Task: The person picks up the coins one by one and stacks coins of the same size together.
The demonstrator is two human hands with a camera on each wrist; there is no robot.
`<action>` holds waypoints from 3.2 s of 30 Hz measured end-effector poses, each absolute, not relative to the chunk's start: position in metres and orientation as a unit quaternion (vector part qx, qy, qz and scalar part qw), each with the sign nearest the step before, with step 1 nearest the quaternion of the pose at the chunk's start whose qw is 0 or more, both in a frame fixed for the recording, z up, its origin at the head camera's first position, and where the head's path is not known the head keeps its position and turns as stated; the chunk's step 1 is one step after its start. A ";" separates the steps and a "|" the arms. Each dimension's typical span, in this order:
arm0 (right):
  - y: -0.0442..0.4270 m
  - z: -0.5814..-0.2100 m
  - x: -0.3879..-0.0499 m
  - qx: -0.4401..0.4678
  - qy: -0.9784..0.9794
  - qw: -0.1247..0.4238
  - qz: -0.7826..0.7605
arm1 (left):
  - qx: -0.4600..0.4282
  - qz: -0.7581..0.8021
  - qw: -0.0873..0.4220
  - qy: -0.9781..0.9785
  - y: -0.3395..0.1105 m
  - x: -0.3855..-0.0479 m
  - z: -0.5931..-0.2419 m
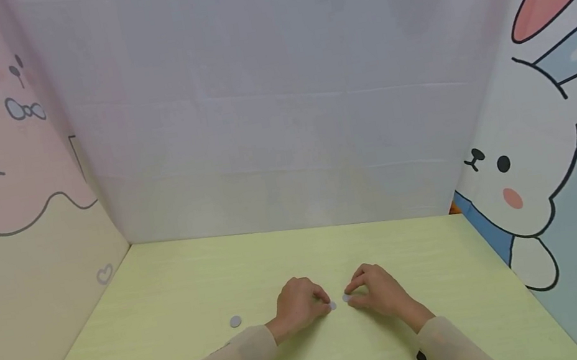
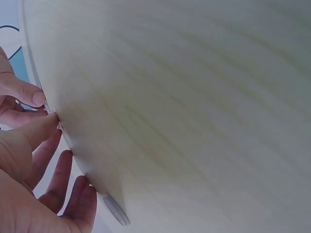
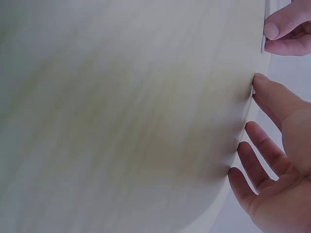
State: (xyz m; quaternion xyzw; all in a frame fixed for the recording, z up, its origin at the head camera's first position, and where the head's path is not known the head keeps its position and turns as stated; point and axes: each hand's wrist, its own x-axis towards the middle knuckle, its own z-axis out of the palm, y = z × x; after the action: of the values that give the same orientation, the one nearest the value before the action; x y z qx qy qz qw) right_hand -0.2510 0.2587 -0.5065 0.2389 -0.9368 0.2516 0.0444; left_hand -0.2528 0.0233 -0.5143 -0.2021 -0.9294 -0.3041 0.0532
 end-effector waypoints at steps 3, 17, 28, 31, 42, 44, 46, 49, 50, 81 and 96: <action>0.258 -0.506 -0.251 0.246 -0.937 0.048 0.243 | -0.202 -0.306 0.053 -0.929 0.023 -0.252 -0.514; 0.256 -0.506 -0.254 0.259 -0.939 0.062 0.218 | -0.202 -0.306 0.057 -0.929 0.023 -0.251 -0.512; 0.253 -0.506 -0.256 0.290 -0.931 0.085 0.204 | -0.205 -0.303 0.062 -0.929 0.022 -0.252 -0.513; 0.253 -0.507 -0.256 0.291 -0.931 0.093 0.199 | -0.205 -0.306 0.062 -0.928 0.022 -0.252 -0.513; 0.247 -0.509 -0.254 0.326 -0.914 0.108 0.215 | -0.210 -0.303 0.068 -0.927 0.022 -0.253 -0.514; 0.245 -0.509 -0.254 0.327 -0.913 0.105 0.219 | -0.210 -0.305 0.067 -0.926 0.022 -0.253 -0.514; 0.243 -0.508 -0.253 0.329 -0.912 0.106 0.220 | -0.209 -0.308 0.065 -0.926 0.022 -0.253 -0.515; 0.239 -0.508 -0.252 0.330 -0.910 0.108 0.225 | -0.209 -0.310 0.063 -0.925 0.022 -0.254 -0.516; 0.238 -0.508 -0.252 0.332 -0.909 0.108 0.227 | -0.210 -0.310 0.063 -0.925 0.022 -0.254 -0.516; 0.227 -0.509 -0.251 0.335 -0.906 0.093 0.241 | -0.220 -0.312 0.059 -0.922 0.018 -0.251 -0.509; 0.231 -0.505 -0.250 0.315 -0.912 0.068 0.255 | -0.224 -0.308 0.055 -0.923 0.016 -0.252 -0.508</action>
State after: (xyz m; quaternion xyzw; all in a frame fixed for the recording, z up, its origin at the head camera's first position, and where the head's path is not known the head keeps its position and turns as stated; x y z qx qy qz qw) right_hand -0.2504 0.2309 -0.5050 0.3150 -0.9115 0.2554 0.0685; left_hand -0.2520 0.0165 -0.5080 -0.2236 -0.9232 -0.3079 0.0546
